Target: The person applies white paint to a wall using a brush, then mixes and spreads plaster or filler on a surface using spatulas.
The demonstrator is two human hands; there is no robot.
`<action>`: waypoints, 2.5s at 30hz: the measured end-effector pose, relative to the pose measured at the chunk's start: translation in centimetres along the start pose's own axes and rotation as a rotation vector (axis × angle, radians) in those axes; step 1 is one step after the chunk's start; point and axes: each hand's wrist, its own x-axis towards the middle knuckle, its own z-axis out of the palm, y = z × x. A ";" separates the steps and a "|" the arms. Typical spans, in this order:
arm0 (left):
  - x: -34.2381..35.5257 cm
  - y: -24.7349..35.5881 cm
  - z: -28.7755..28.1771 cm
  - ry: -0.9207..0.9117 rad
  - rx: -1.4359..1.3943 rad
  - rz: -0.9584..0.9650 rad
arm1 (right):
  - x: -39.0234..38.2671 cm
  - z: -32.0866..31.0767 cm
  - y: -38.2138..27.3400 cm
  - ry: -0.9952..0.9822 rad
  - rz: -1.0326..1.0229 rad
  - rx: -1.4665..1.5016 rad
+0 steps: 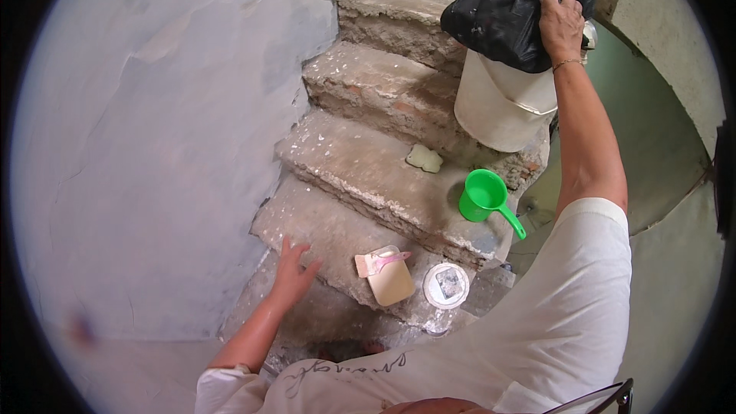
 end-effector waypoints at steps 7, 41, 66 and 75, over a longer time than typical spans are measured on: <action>14.5 20.3 1.9 0.240 -0.048 0.685 | 0.4 1.4 -0.5 0.151 0.090 0.069; 27.8 38.8 15.4 0.531 0.044 1.219 | -0.5 2.2 -0.5 0.233 0.148 0.191; 19.1 26.5 6.8 0.053 0.025 0.776 | -10.5 -3.7 -2.0 -0.373 0.085 -0.198; 3.7 4.3 -1.5 -0.275 0.343 0.258 | -21.6 -9.3 -2.7 -0.593 0.103 0.100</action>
